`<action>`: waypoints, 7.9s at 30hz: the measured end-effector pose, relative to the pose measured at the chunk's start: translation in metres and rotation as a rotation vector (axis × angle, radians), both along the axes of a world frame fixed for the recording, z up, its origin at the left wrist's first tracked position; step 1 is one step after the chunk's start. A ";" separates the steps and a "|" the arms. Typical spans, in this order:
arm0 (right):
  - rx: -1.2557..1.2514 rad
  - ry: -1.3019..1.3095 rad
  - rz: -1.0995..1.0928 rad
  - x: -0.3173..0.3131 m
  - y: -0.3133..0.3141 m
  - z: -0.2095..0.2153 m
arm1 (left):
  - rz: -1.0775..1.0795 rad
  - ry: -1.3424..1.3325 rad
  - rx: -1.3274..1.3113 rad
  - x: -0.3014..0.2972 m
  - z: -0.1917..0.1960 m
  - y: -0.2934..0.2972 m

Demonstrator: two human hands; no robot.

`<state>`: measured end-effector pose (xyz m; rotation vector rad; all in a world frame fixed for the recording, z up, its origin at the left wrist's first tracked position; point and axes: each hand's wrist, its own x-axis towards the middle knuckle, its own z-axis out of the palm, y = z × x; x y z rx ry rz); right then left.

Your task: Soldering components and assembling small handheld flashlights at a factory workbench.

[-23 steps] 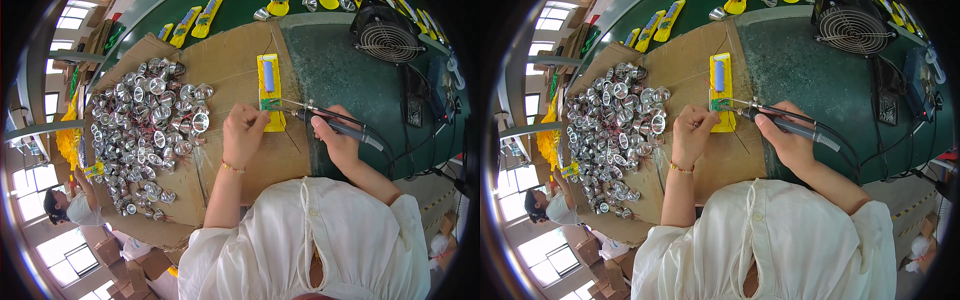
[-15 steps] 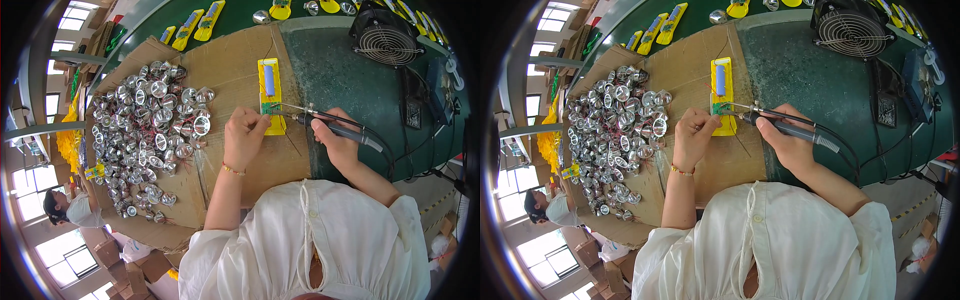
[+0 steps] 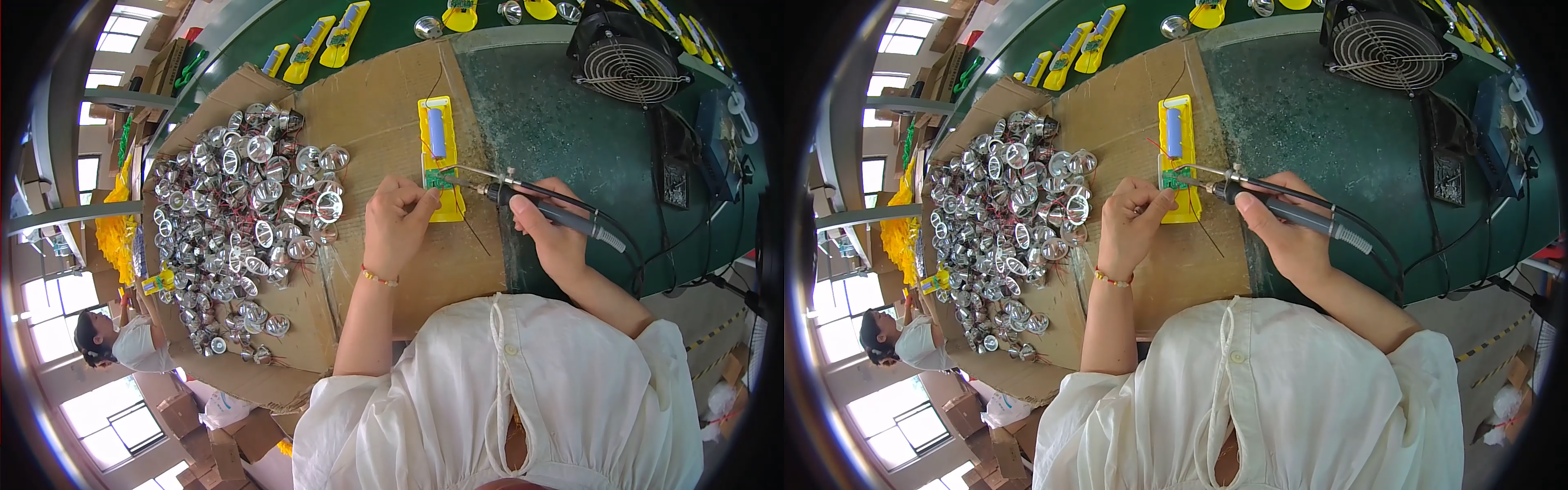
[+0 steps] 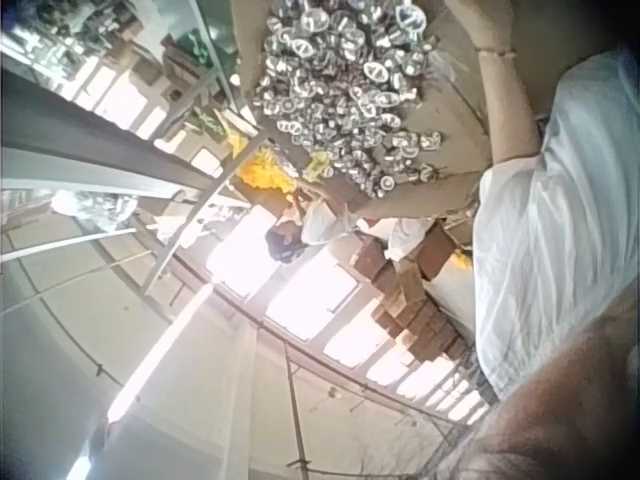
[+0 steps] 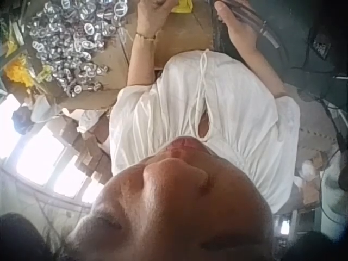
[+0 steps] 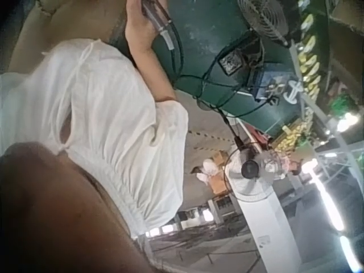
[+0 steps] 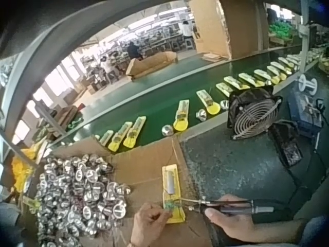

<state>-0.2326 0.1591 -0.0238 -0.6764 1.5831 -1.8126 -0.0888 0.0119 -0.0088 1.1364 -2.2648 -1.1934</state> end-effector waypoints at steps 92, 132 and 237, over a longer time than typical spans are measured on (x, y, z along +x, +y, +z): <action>0.002 0.348 0.061 0.007 0.009 0.006 | 0.170 0.153 0.008 0.024 -0.005 0.024; 0.010 -0.017 0.012 -0.007 0.021 0.000 | 0.166 0.479 0.240 0.075 -0.016 0.016; -0.008 0.005 -0.237 -0.031 0.053 -0.009 | 0.051 -0.694 -0.661 0.005 0.009 -0.061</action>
